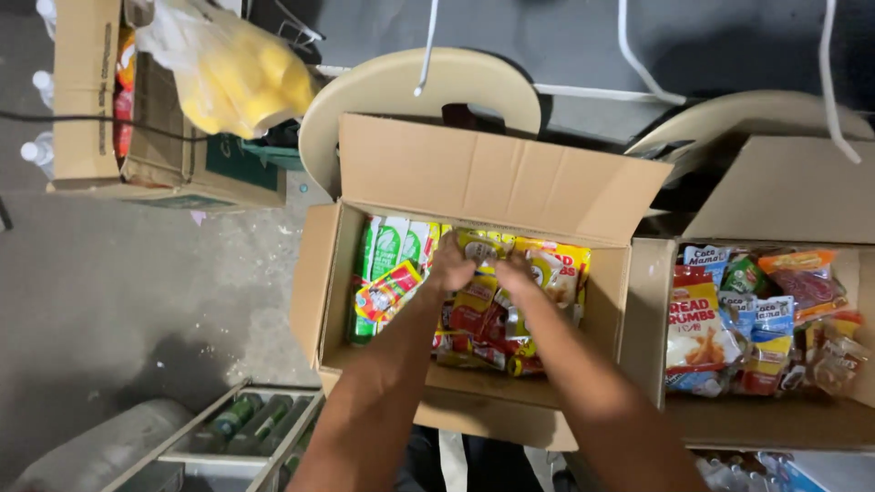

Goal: The person repeatedly picks small packets of condiments from a cardboard box and places them onto a metal wire shelf. They arrange the packets in rows, filling gaps between existing items. The person handles multiple packets of different brands and types throughout the clip.

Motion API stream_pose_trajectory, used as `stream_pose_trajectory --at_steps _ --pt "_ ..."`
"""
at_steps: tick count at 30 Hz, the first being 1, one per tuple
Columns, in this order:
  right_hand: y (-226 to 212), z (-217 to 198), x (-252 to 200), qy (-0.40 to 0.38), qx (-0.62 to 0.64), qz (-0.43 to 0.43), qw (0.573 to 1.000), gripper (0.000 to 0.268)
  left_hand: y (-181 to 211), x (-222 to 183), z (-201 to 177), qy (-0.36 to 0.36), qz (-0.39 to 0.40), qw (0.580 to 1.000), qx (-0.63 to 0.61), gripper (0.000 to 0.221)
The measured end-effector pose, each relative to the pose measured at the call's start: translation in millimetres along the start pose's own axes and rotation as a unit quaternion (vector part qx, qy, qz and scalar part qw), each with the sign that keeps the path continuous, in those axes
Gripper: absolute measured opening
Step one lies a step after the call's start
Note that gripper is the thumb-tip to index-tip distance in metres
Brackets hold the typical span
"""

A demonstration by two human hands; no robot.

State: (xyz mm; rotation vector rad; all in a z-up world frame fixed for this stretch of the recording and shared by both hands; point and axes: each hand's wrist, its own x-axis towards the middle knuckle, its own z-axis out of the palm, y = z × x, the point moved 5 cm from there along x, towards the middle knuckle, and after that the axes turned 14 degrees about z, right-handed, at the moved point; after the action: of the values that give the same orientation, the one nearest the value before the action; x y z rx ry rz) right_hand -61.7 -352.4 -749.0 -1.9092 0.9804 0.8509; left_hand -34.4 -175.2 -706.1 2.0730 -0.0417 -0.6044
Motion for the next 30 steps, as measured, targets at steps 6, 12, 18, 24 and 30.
stream_pose_trajectory --at_steps 6,12,18,24,30 --pt "20 3 -9 -0.030 0.076 0.037 0.996 0.033 0 -34 -5 -0.007 -0.149 0.989 -0.015 0.091" --pt "-54 -50 -101 0.000 0.055 -0.095 0.994 0.040 54 -68 -45 -0.041 -0.039 0.998 -0.035 0.055" --pt "-146 -108 -237 -0.143 0.081 -0.163 0.973 0.035 125 -122 -110 -0.009 -0.019 0.957 -0.288 0.033" --pt "-187 -146 -348 -0.206 0.163 -0.262 0.929 0.030 213 -194 -171 -0.015 0.088 0.937 -0.338 0.031" --pt "-199 -157 -413 -0.273 0.257 -0.296 0.879 0.021 265 -246 -203 0.048 0.158 0.898 -0.408 0.034"
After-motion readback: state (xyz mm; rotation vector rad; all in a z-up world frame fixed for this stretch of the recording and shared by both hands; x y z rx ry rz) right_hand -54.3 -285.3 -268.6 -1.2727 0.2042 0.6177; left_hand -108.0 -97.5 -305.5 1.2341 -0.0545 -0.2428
